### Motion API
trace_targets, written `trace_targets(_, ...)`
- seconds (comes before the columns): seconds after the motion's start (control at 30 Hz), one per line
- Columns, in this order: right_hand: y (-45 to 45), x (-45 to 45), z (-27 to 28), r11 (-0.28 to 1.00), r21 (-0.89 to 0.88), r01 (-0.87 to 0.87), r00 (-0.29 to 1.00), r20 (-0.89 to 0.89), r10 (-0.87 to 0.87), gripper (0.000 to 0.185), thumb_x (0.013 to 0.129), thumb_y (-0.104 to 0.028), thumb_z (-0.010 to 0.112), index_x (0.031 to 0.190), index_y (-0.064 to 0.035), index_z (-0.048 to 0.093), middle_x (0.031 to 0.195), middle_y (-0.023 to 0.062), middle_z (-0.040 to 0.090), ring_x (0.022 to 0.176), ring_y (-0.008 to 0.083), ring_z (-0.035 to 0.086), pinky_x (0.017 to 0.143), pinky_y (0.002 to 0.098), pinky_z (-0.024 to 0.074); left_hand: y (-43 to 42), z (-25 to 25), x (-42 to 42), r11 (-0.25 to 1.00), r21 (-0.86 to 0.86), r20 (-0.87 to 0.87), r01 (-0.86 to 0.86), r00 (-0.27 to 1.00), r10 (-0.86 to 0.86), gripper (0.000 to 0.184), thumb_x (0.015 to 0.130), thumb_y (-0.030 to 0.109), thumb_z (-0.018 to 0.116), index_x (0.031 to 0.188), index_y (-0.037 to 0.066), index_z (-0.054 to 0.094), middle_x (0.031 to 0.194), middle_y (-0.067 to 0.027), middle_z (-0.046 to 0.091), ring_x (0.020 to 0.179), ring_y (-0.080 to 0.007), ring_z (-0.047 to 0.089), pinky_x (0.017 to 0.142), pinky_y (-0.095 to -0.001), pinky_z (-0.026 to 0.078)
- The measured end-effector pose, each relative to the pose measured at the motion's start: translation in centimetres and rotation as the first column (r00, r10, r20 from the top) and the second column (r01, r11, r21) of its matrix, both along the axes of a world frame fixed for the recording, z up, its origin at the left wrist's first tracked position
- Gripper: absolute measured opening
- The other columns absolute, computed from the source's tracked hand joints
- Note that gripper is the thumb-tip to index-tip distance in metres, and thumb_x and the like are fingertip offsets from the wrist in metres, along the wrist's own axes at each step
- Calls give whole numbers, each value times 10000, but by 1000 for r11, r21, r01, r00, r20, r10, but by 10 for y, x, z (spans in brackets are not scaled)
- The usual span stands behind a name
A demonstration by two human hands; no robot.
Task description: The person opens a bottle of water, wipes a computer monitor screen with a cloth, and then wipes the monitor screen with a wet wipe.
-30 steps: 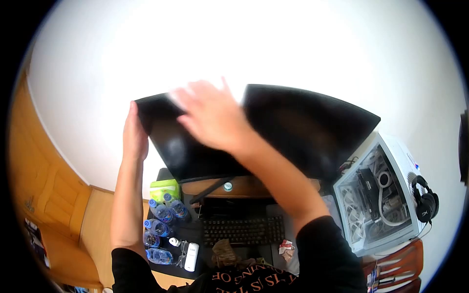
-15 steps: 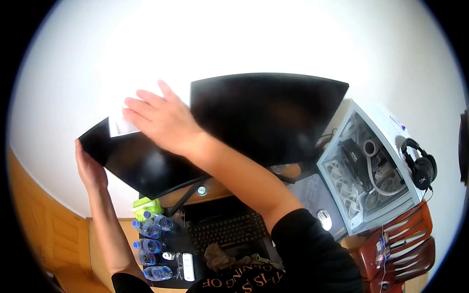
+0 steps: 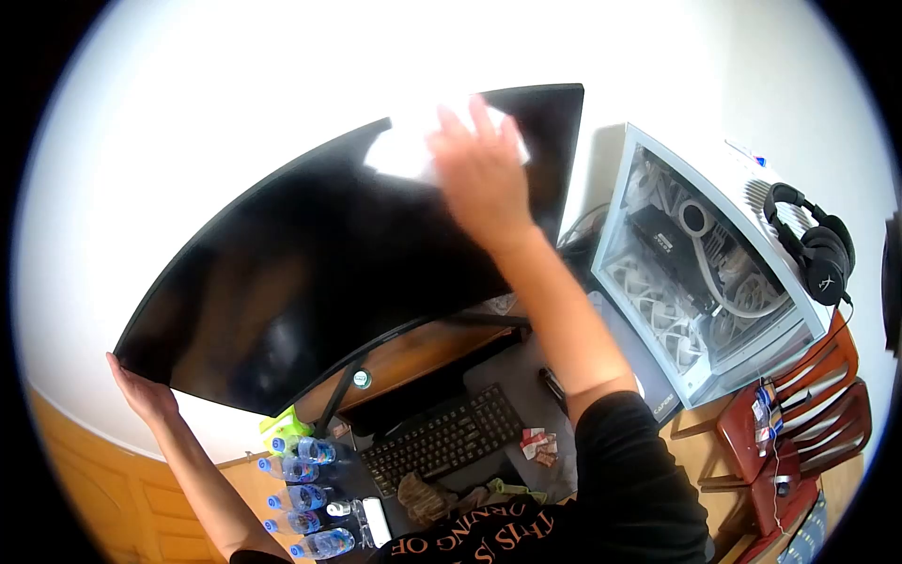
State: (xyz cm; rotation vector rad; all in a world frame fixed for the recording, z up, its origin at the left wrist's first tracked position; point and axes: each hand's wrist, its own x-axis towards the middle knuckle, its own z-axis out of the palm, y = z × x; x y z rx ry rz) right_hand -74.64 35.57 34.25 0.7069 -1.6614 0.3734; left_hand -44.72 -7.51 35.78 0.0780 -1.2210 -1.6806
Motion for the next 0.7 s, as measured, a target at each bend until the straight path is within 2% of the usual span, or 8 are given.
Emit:
trace_targets(0.03,12,6,9,995,47,86,987,134,-92,303,843,-75,530,1137,-98,602,1337,97,504,1276,327,422,991,511,353,-3,0,1,1000,-5,-5,5,1000,-5,476,977,411,435,1160,-3,582,1155,-138,627,1085,-257,584,983,-396,424)
trace_targets(0.17,39,-16,-4,982,-138,132,980,169,-108,422,826,2,519,1241,-69,545,1374,131,471,1323,380,364,1057,558,292,-7,-1,3,999,-30,5,33,999,-32,465,971,409,446,1145,4,592,1144,-134,632,1076,-257,585,979,-392,423)
trace_targets(0.23,51,-23,-14,966,-254,37,998,49,-25,451,822,24,517,1263,-70,526,1388,135,459,1346,396,327,1052,585,280,-11,-1,7,994,-57,23,89,996,-88,454,967,407,455,1136,12,600,1139,-126,635,1065,-254,588,972,-388,425)
trace_targets(0.37,53,-33,-27,926,-376,10,993,-104,-53,501,814,92,423,1296,-23,498,1405,258,393,1328,495,291,1087,556,219,-15,1,10,987,-28,33,156,987,-155,429,955,396,471,1123,27,612,1129,-106,642,1049,-247,592,965,-387,424)
trace_targets(0.4,52,-32,-31,937,-347,42,995,-65,-69,530,843,19,468,1369,-5,408,1437,296,319,1359,502,217,1101,561,170,-19,1,12,984,-19,37,179,983,-179,424,952,394,475,1121,31,614,1129,-102,642,1051,-244,590,967,-387,420)
trace_targets(0.5,32,-17,-26,914,-405,-7,991,121,62,648,840,-152,582,1418,-8,327,1467,315,237,1372,506,166,1081,610,157,-27,2,17,968,-4,59,252,966,-251,429,944,388,474,1138,29,608,1146,-98,635,1081,-245,573,984,-392,406)
trace_targets(0.53,28,-19,-28,935,-353,39,991,134,9,758,830,-255,612,1440,17,253,1480,347,137,1378,516,110,1084,613,129,-26,4,17,961,-2,68,276,959,-275,435,942,387,472,1147,26,604,1155,-98,631,1095,-246,565,991,-393,400)
trace_targets(0.7,-4,-15,-23,899,-414,145,983,160,-85,781,841,-288,611,1450,16,229,1489,339,112,1379,518,92,1086,604,134,-24,5,14,946,-17,61,323,945,-321,454,940,390,451,1159,22,601,1189,-110,615,1128,-265,548,1011,-413,385)
